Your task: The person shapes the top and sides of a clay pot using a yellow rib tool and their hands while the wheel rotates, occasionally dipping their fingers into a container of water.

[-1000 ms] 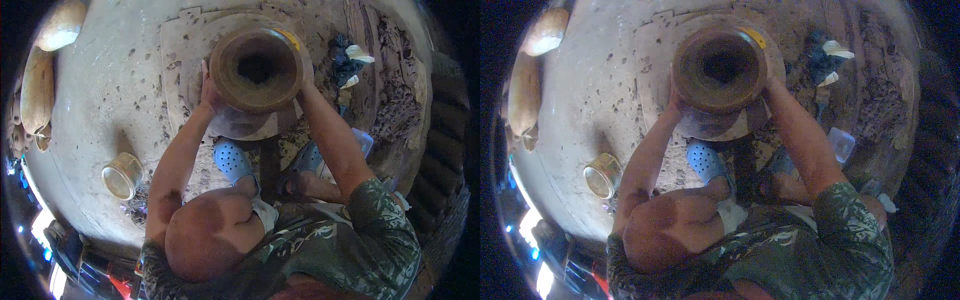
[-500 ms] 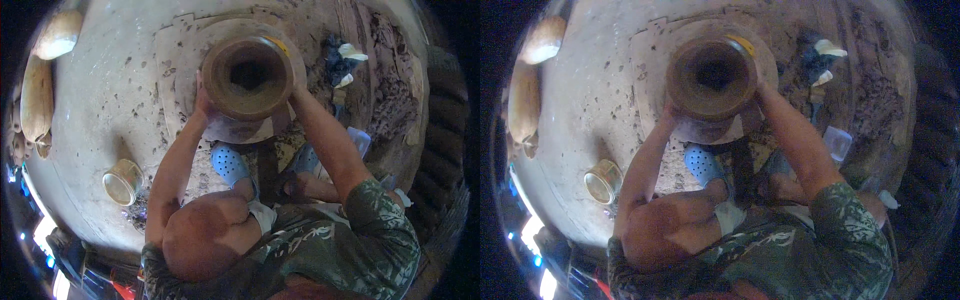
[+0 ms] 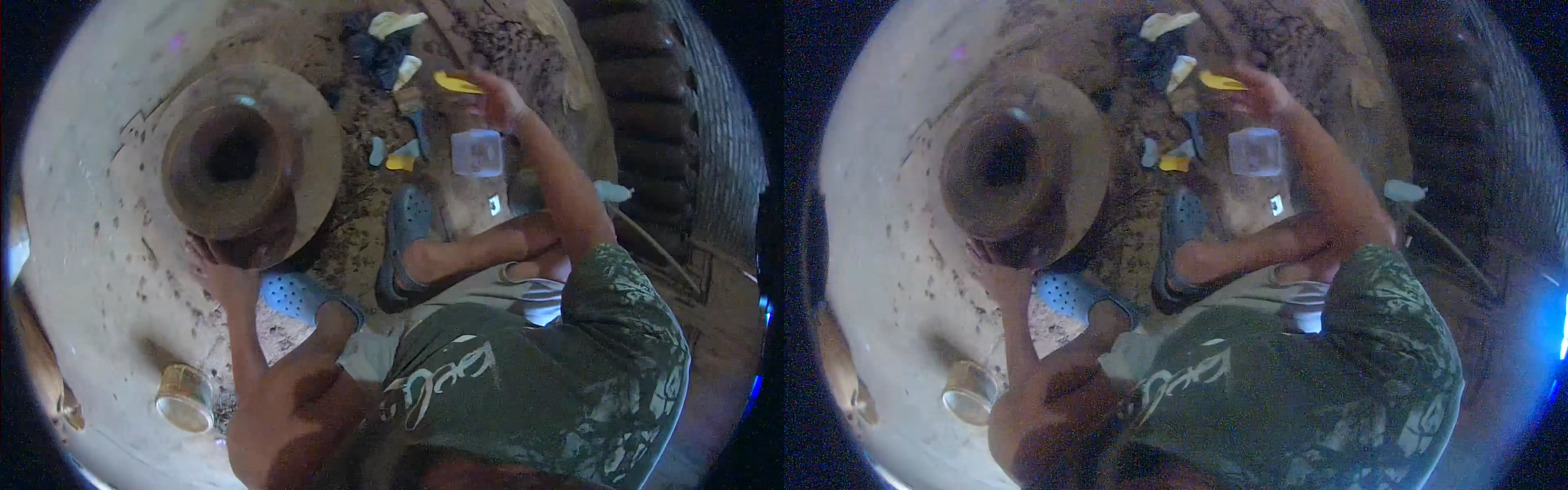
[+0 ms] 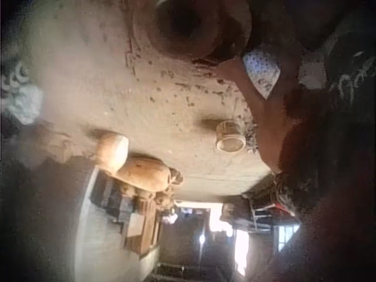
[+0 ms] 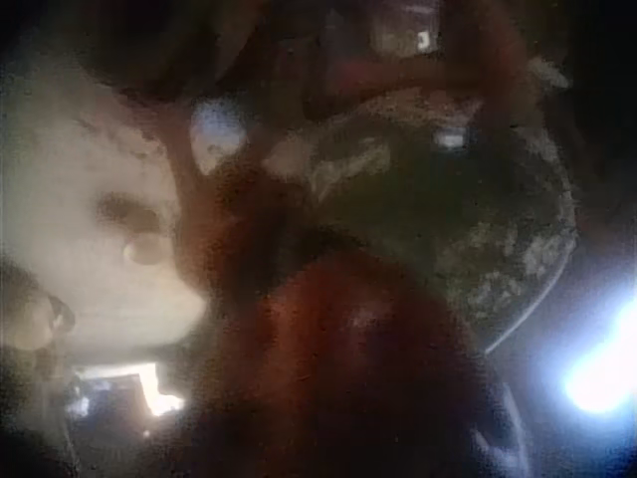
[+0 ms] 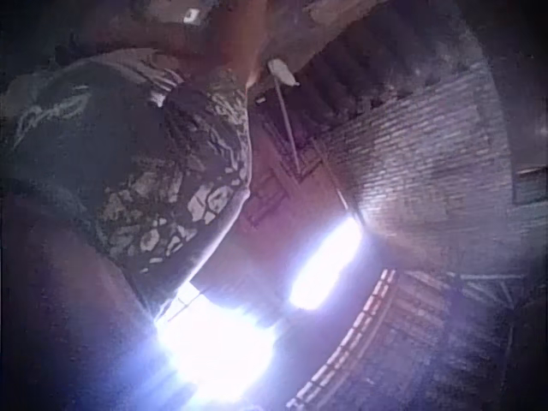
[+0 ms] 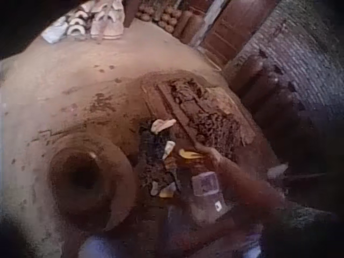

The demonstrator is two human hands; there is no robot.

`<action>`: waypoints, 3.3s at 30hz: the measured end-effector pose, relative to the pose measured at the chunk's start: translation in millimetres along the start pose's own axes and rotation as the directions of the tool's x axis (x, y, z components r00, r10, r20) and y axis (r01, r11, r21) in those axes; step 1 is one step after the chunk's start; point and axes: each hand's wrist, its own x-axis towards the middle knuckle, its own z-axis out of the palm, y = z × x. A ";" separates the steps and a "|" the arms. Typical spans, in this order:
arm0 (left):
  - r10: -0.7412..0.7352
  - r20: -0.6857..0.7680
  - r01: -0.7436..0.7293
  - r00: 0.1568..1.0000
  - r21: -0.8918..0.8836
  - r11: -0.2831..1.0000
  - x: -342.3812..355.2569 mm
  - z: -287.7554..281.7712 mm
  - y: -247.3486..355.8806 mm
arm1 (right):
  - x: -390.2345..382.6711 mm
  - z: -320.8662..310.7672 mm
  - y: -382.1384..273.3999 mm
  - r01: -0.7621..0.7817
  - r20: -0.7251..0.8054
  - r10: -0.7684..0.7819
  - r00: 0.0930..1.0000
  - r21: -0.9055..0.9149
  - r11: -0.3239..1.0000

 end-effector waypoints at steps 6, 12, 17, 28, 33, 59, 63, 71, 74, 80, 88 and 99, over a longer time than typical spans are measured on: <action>0.081 0.077 -0.086 0.994 0.053 0.995 34.9 -10.8 0.0 | -70.2 -177.1 89.0 -0.077 -0.100 0.099 0.990 -0.974 -0.211; 0.159 0.003 -0.157 0.987 0.204 0.966 9.0 -22.8 -30.8 | -52.2 -115.4 160.3 -0.451 -0.474 -0.074 0.877 -0.867 0.210; 0.154 0.224 -0.204 0.962 0.220 0.954 -22.6 -35.8 31.5 | -48.6 -122.2 170.2 -0.376 -0.399 -0.178 0.900 -0.914 0.151; 0.122 0.294 -0.172 0.948 0.152 0.973 -43.8 -51.1 45.1 | -1.4 -82.3 207.4 -0.240 -0.295 -0.393 0.871 -0.953 0.183; 0.215 0.279 -0.231 0.936 0.024 0.973 -29.9 -17.5 36.9 | -0.8 -145.3 229.6 -0.451 -0.479 -0.296 0.826 -0.878 0.161; 0.030 0.200 -0.050 0.979 0.093 0.994 11.5 -45.9 -27.5 | -1.3 49.5 -21.0 0.094 -0.020 -0.121 0.992 -0.516 0.851; 0.022 0.177 -0.007 0.984 -0.082 0.997 24.8 -47.6 -6.8 | 17.9 148.8 -36.2 0.324 0.114 -0.304 0.946 -0.305 0.895; 0.216 0.188 -0.184 0.958 -0.174 0.967 -43.5 -40.9 44.9 | 40.8 320.9 -38.5 0.431 0.338 -0.300 0.892 -0.434 0.791; 0.251 0.183 -0.214 0.951 -0.199 0.956 -55.1 -32.2 47.1 | 46.1 352.1 -45.6 0.427 0.404 -0.140 0.904 -0.827 0.366; 0.194 0.229 -0.162 0.954 -0.153 0.975 -54.3 -44.6 46.9 | 67.7 375.8 -15.3 0.655 0.649 -0.165 0.743 -0.755 -0.021; 0.027 -0.059 -0.041 0.998 -0.251 0.967 -15.5 -32.2 -19.6 | 95.6 397.0 19.9 0.543 0.523 -0.172 0.835 -0.834 0.095; -0.430 0.407 0.526 0.806 -0.825 0.205 -53.9 24.6 27.7 | 104.7 390.8 29.5 0.478 0.463 -0.119 0.878 -0.853 0.210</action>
